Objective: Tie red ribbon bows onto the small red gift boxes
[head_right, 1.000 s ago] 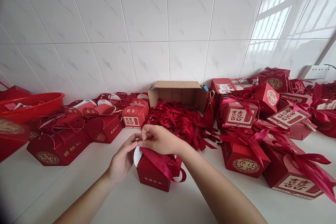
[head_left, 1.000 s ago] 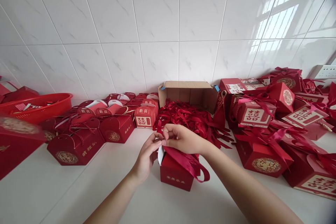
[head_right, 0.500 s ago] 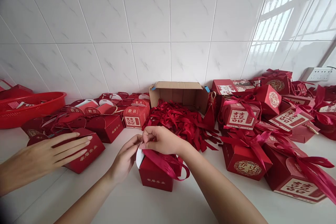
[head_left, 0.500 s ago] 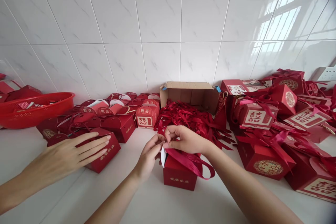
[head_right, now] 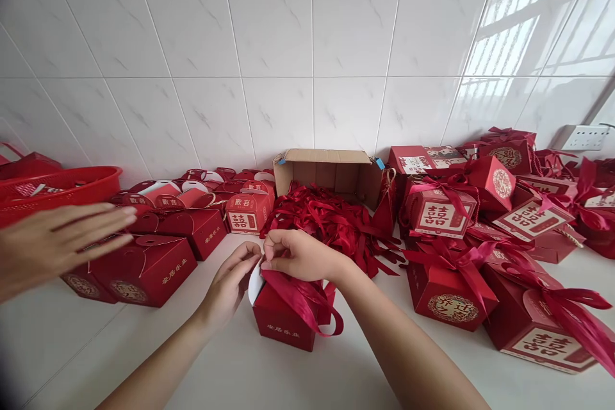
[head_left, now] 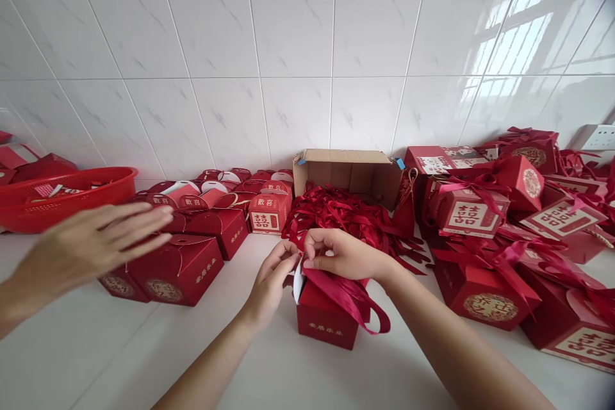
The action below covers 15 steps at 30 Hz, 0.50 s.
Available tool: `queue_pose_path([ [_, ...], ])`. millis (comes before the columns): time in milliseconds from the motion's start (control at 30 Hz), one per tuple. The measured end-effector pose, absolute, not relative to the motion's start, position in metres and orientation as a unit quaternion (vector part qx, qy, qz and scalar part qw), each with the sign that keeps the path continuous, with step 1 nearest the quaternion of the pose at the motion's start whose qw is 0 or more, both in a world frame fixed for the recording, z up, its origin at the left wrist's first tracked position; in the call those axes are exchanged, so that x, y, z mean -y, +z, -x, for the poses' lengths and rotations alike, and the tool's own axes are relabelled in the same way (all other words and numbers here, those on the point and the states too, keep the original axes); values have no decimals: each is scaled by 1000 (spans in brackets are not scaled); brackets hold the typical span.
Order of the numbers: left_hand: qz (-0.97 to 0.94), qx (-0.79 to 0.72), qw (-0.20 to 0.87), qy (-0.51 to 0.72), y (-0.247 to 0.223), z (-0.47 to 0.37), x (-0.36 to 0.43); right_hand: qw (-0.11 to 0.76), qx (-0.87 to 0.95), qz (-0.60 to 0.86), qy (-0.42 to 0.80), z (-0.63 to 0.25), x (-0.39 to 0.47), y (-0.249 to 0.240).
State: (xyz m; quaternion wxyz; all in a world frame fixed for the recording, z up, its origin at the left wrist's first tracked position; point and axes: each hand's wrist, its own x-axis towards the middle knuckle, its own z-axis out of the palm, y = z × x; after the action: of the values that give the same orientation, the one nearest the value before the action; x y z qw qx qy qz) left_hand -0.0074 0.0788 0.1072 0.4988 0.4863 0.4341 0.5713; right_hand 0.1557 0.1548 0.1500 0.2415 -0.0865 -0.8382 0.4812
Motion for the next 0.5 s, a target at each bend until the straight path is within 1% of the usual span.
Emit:
queue_pose_path([
  [200, -503, -425, 481, 579, 107, 9, -78, 201, 864, 75, 455, -163, -155, 157],
  [500, -516, -407, 487, 576, 108, 9, -77, 195, 817, 101, 533, -162, -158, 154],
])
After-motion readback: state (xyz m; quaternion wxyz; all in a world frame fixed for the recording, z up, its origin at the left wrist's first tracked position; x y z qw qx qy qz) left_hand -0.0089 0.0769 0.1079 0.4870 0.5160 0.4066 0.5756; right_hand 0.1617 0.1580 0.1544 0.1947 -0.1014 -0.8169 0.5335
